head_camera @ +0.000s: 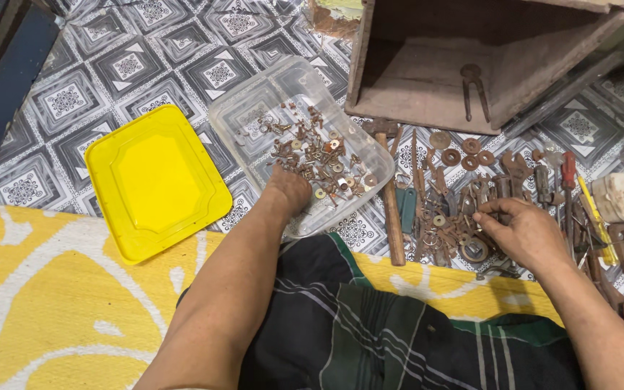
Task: The person sits on a patterned rug and sorts small metal hardware parts, including washers and nuts, from a clear plastic container onto the floor. They repeatedly scoop and spread the parts with both hands.
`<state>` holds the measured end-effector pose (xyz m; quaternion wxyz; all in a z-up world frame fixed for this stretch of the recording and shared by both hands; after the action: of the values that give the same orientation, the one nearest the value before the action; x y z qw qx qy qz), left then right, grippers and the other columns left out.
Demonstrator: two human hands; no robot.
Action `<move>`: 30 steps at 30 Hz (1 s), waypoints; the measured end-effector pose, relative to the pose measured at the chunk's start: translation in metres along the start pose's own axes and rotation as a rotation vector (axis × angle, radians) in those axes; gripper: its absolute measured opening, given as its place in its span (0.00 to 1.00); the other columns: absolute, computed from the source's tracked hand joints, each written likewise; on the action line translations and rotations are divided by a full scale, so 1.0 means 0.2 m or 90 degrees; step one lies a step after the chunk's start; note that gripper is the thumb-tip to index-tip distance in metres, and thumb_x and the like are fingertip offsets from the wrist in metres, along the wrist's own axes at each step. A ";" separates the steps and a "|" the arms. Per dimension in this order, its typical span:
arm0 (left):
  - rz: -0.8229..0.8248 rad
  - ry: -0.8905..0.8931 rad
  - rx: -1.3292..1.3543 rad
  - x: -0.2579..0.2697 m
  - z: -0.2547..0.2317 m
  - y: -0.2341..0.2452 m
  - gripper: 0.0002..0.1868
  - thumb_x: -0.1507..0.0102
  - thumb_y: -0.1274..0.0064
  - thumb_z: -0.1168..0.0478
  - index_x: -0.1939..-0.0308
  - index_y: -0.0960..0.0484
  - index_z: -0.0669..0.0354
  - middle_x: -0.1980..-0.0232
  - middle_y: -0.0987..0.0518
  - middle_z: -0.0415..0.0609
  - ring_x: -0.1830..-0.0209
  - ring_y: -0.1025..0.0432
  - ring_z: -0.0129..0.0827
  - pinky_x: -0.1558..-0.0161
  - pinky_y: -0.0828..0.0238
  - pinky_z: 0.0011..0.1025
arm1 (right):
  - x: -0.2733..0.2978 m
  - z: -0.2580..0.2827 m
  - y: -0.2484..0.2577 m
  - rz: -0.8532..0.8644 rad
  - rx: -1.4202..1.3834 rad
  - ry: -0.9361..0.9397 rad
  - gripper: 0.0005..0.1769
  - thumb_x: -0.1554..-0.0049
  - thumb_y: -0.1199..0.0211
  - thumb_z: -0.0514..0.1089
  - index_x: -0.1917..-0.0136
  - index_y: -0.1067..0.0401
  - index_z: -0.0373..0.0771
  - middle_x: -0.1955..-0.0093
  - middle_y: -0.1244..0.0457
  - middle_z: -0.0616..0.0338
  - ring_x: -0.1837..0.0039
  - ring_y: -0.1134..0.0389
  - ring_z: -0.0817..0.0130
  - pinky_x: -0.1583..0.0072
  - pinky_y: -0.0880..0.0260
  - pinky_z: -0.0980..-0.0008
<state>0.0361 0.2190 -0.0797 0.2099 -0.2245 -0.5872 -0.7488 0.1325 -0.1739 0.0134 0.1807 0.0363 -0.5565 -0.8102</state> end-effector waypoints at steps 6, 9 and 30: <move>-0.058 -0.010 -0.005 0.04 0.05 0.09 0.15 0.35 0.45 0.55 0.45 0.15 0.49 0.41 0.18 0.43 0.35 0.28 0.37 0.39 0.36 0.45 | 0.00 0.03 0.00 -0.018 0.011 0.047 0.20 0.46 0.32 0.59 0.46 0.18 0.46 0.44 0.29 0.49 0.43 0.28 0.50 0.40 0.29 0.55; -0.034 0.036 0.097 0.10 0.13 0.20 0.18 0.38 0.41 0.53 0.45 0.17 0.50 0.40 0.20 0.47 0.35 0.29 0.39 0.38 0.34 0.48 | 0.03 0.09 0.05 -0.071 -0.022 0.095 0.19 0.45 0.32 0.57 0.47 0.19 0.44 0.42 0.29 0.52 0.38 0.30 0.52 0.37 0.31 0.57; -0.515 -0.105 0.442 0.41 -0.02 0.93 0.07 0.41 0.38 0.59 0.59 0.12 0.52 0.36 0.25 0.54 0.30 0.38 0.48 0.26 0.58 0.61 | 0.05 1.02 0.28 -0.247 0.129 0.424 0.05 0.43 0.32 0.42 0.52 0.19 0.42 0.54 0.30 0.54 0.46 0.29 0.55 0.40 0.32 0.55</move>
<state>0.0765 0.1705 0.1144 -0.0802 0.0437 -0.8543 -0.5117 0.0832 -0.0133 0.1432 0.1905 0.4192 -0.5274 -0.7140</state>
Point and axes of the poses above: each hand's wrist, its own x-axis away from the middle knuckle, its own y-axis out of the back of the hand, z = x × y, the point moved 7 cm from there along -x, towards the middle knuckle
